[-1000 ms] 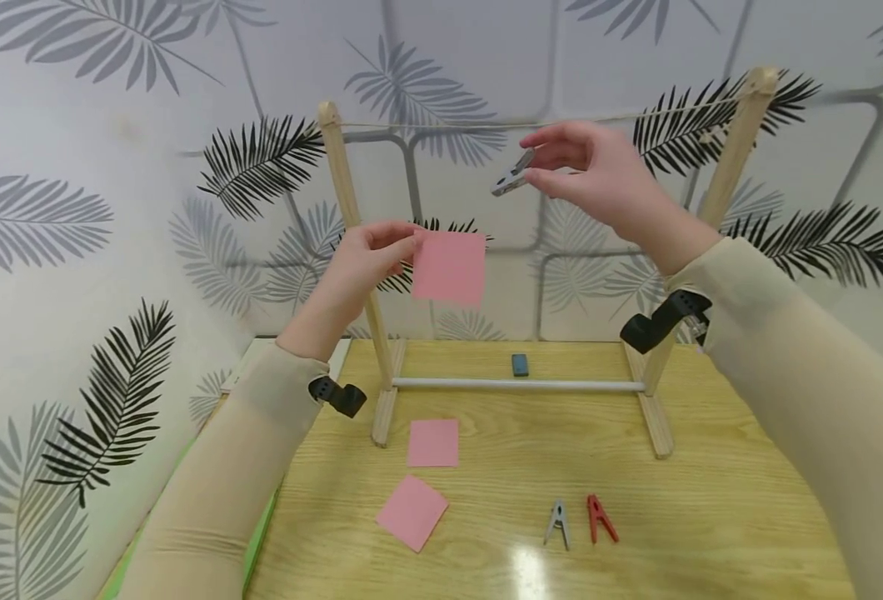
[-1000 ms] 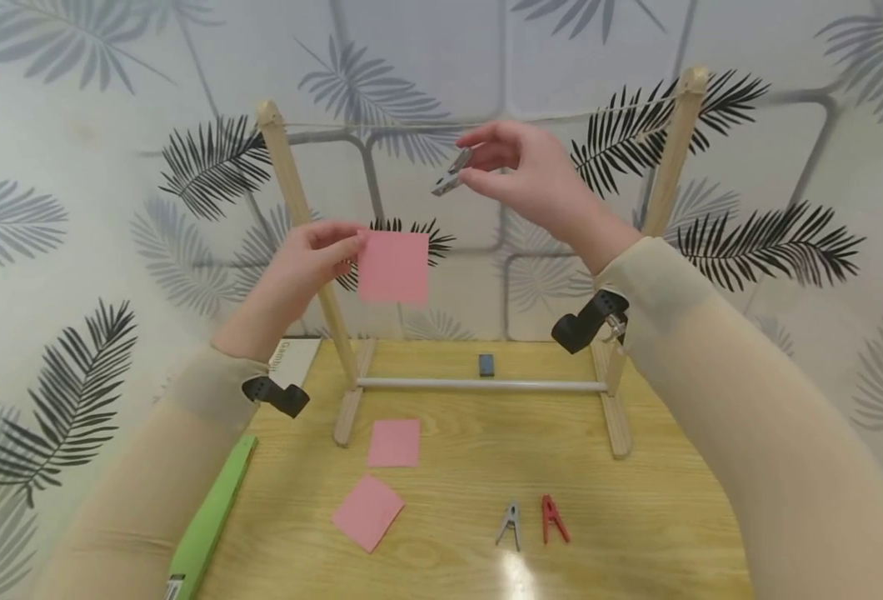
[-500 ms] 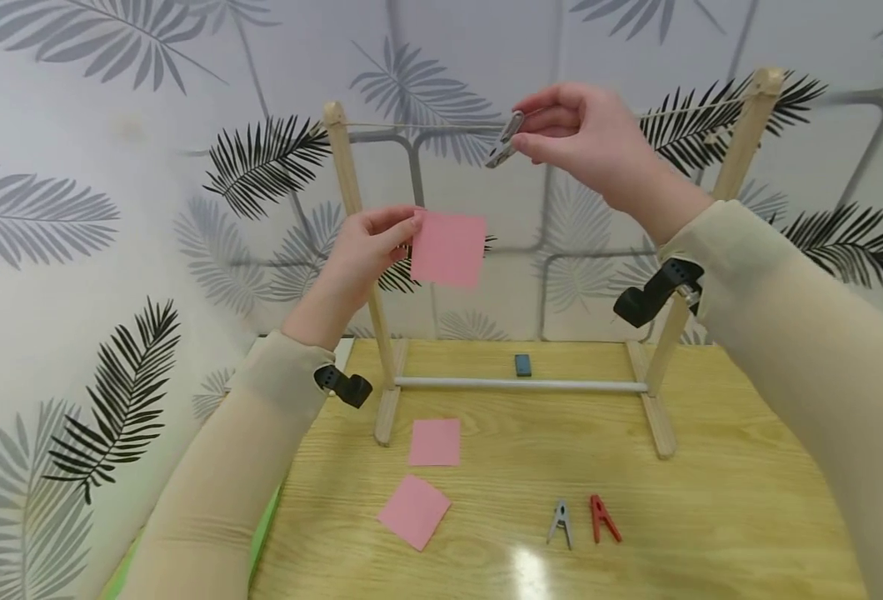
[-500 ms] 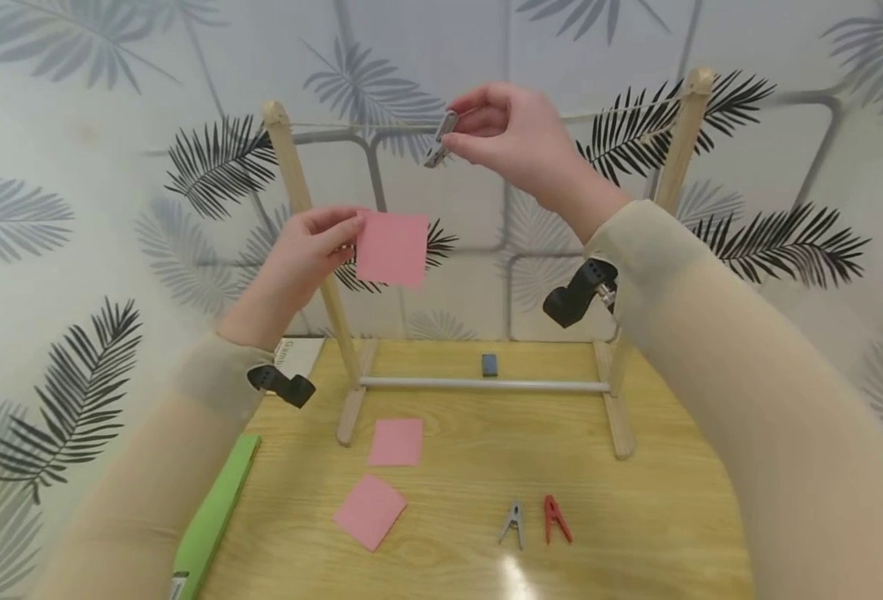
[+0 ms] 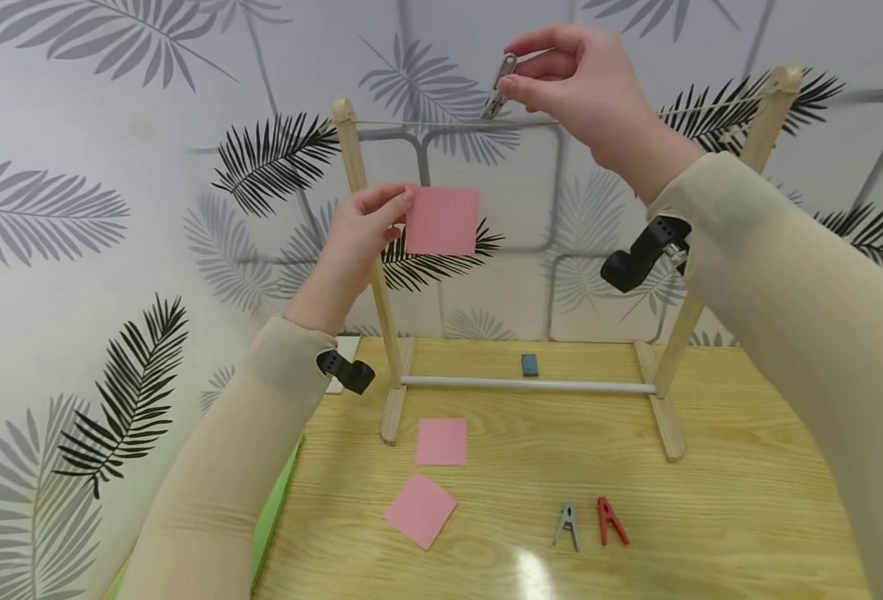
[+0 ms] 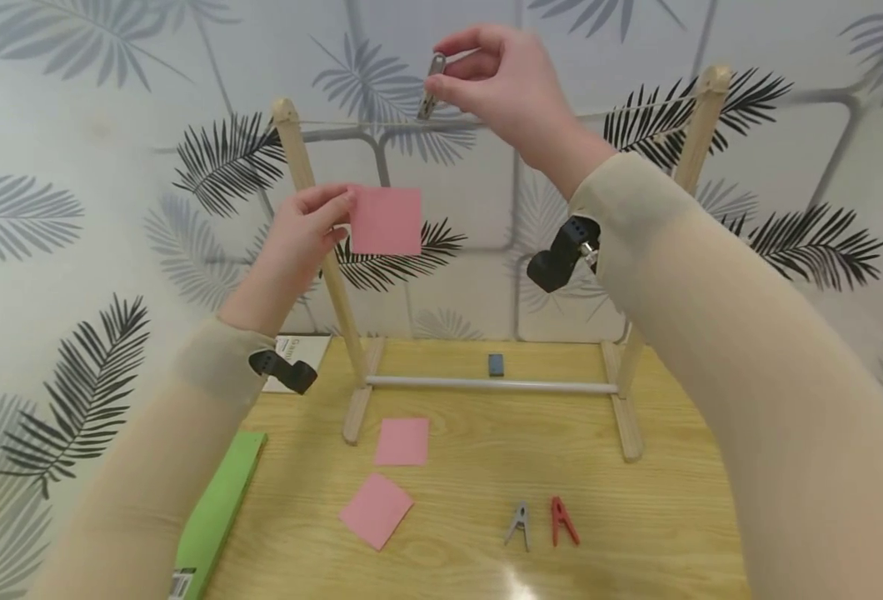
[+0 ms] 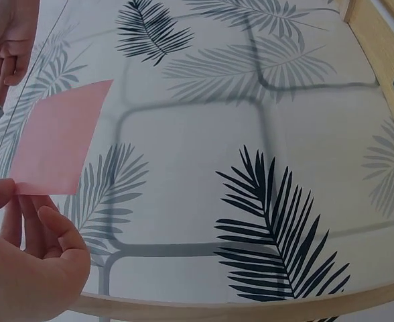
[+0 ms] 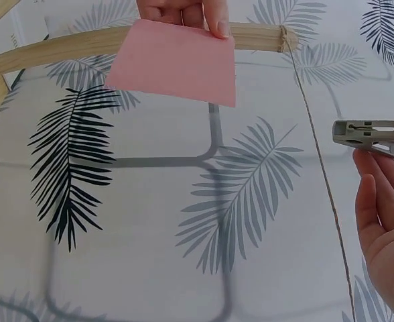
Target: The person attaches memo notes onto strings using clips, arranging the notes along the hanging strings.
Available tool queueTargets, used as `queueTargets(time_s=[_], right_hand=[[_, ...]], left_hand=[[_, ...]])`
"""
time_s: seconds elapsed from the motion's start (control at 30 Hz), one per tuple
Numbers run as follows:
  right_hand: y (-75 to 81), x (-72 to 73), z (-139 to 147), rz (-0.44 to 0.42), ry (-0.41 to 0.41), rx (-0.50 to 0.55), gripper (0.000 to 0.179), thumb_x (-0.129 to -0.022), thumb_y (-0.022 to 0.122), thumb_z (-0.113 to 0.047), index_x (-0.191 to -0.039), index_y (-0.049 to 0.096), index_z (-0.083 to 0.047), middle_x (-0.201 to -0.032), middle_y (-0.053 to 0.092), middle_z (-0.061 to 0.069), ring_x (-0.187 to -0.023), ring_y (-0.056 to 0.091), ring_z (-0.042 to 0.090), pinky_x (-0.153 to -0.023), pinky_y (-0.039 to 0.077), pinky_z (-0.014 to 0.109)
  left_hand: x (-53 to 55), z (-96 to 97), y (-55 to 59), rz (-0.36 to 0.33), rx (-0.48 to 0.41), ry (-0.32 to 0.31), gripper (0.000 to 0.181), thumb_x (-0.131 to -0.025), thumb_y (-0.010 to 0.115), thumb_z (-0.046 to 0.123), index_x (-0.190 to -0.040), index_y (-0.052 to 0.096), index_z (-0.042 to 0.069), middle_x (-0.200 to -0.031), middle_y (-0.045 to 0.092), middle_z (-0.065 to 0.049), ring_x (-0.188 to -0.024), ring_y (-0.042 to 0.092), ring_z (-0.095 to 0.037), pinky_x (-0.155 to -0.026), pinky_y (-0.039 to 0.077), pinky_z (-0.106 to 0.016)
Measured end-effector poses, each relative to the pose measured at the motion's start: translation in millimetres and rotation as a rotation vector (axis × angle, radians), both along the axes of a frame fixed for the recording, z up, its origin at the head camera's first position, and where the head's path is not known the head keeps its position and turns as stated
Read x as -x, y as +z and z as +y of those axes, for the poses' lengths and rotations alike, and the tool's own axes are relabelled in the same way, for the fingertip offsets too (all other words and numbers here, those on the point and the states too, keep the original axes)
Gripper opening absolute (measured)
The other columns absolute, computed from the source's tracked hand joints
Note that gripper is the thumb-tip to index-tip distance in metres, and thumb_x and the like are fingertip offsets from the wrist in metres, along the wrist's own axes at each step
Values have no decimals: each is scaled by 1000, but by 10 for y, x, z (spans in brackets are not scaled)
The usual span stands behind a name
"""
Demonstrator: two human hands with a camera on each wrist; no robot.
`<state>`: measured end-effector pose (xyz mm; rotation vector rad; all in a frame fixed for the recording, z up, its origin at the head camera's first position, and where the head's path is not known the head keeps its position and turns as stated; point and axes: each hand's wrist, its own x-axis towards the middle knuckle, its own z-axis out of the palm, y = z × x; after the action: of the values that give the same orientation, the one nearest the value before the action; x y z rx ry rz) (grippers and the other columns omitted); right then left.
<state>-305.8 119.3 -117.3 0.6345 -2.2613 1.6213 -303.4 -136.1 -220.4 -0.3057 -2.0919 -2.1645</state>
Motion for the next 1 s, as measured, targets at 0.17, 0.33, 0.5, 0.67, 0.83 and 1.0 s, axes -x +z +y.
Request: queueTargets(time_s=[0.17, 0.33, 0.5, 0.67, 0.83, 1.0], right_hand=[[49, 29, -61, 1, -7, 16, 43, -87, 77, -22, -127, 65, -14, -100, 70, -6, -99, 62, 13, -97, 47, 27], [58, 77, -180, -14, 11, 36, 41, -88, 76, -24, -125, 64, -13, -106, 71, -2, -99, 62, 15, -93, 48, 27], [38, 101, -301, -44, 43, 19, 41, -91, 73, -25, -128, 60, -13, -115, 71, 2, -103, 63, 15, -93, 50, 28], [30, 101, -378, -46, 31, -9, 43, -91, 72, -25, -131, 60, -11, -117, 69, 3, -103, 63, 14, -95, 50, 28], [46, 98, -441, -34, 13, -26, 40, -90, 73, -25, -126, 63, -9, -116, 69, 3, -102, 63, 12, -94, 50, 26], [52, 89, -487, -26, 4, -54, 38, -91, 71, -25, -125, 63, -9, -117, 69, 4, -102, 63, 12, -96, 50, 26]], left_hand=[[25, 3, 11, 32, -15, 8, 31, -98, 62, 15, -125, 64, -1, -88, 66, 7, -87, 58, -12, -74, 44, -24], [51, -19, 23, 65, 19, 47, 30, -99, 61, 17, -124, 65, 1, -90, 66, 6, -89, 59, -12, -76, 46, -24], [69, -16, 41, 75, -18, 65, 27, -98, 62, 16, -121, 66, 1, -92, 66, 4, -85, 59, -12, -76, 48, -23], [72, 3, 46, 84, -41, 64, 27, -98, 63, 16, -120, 67, 1, -91, 66, 4, -83, 58, -12, -75, 48, -23], [58, 16, 82, 113, -56, 54, 28, -98, 62, 15, -121, 67, 1, -92, 67, 3, -84, 58, -12, -77, 48, -24], [37, 19, 92, 119, -48, 61, 29, -98, 62, 16, -122, 67, 1, -94, 67, 3, -85, 58, -12, -81, 48, -26]])
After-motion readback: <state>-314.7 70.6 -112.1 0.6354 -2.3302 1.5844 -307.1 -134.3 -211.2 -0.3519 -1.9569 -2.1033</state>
